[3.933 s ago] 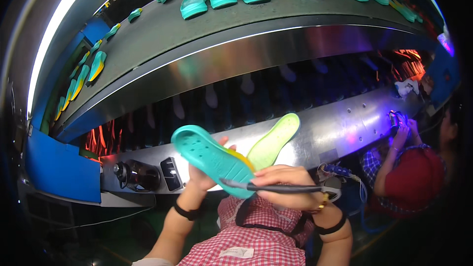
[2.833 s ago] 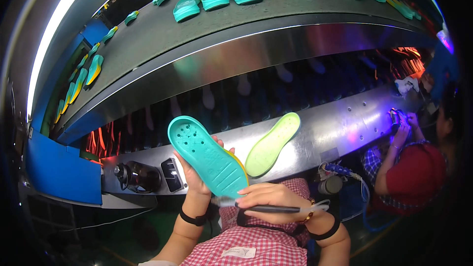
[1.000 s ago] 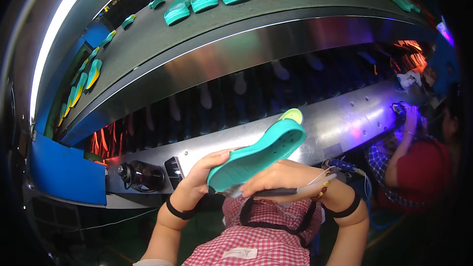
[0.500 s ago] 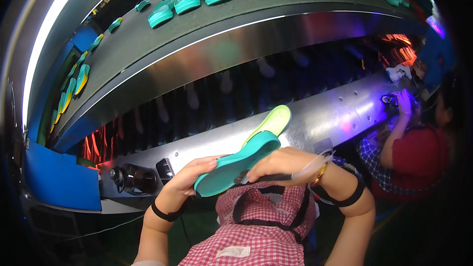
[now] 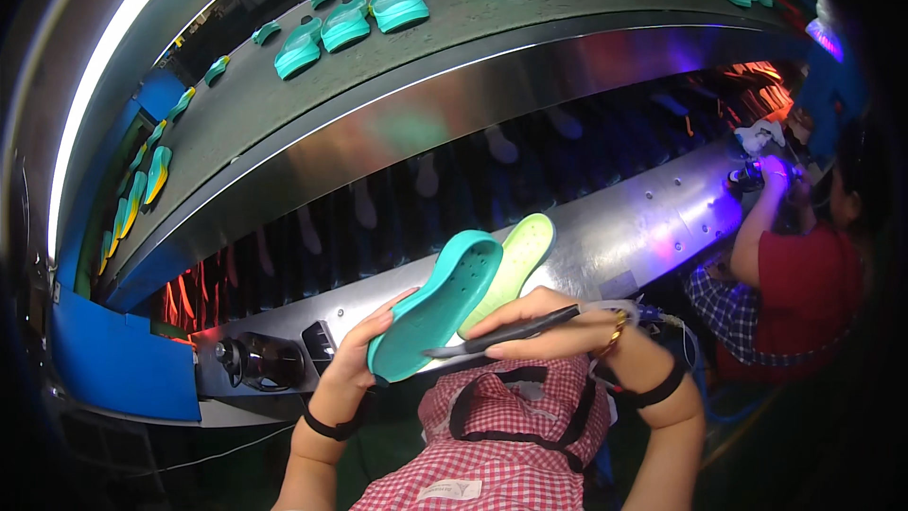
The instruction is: Applying adhesive to the underside of shoe soles using a brush.
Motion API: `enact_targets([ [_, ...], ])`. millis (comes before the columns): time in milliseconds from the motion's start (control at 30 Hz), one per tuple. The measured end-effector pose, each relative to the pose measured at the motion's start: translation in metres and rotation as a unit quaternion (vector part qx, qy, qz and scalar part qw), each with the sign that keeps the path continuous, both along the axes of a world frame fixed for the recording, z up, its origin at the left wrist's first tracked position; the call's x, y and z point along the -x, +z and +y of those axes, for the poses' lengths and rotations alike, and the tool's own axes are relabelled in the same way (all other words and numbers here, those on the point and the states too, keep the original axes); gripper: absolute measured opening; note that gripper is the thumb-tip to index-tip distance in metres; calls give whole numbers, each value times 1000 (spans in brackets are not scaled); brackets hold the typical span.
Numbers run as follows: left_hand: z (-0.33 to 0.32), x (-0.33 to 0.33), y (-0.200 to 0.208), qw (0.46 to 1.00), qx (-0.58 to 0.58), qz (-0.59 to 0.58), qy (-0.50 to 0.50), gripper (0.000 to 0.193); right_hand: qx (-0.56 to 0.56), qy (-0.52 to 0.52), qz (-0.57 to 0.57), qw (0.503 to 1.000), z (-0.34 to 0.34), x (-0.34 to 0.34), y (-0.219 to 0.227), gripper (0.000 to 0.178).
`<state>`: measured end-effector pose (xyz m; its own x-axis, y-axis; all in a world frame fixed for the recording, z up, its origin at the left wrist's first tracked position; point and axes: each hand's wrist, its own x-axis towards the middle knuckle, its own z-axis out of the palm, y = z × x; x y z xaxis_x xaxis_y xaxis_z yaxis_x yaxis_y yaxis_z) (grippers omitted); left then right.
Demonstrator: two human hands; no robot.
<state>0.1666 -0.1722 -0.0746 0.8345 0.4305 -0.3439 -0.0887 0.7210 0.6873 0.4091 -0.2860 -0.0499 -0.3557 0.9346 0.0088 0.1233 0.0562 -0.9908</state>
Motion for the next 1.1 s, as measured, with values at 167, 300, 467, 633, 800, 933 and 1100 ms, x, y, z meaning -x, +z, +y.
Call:
enact_targets([
  [167, -12, -23, -10, 996, 55, -52, 44, 59, 52, -152, 71, 984, 8, 32, -27, 19],
  [300, -13, -25, -16, 993, 67, -72, 66, 58, 3, -216, 90, 972, 6, 36, -41, 18],
  [467, -14, -29, -26, 990, 66, -83, 94, 58, -60, -290, 55, 954, 9, 30, -52, 17],
  [633, -17, -34, -29, 990, 44, -112, 79, 59, -123, -388, 14, 913, 23, 18, -66, 17],
  [800, -26, -40, -35, 989, 43, -105, 99, 58, -259, -485, -118, 827, 26, 41, -78, 20],
  [933, -17, -40, -43, 982, 47, -94, 155, 55, -204, -375, -65, 902, -1, 57, -64, 22],
  [1100, -6, -14, -4, 975, -155, -97, 126, 52, -100, -225, 424, 871, -31, 7, -54, 23],
])
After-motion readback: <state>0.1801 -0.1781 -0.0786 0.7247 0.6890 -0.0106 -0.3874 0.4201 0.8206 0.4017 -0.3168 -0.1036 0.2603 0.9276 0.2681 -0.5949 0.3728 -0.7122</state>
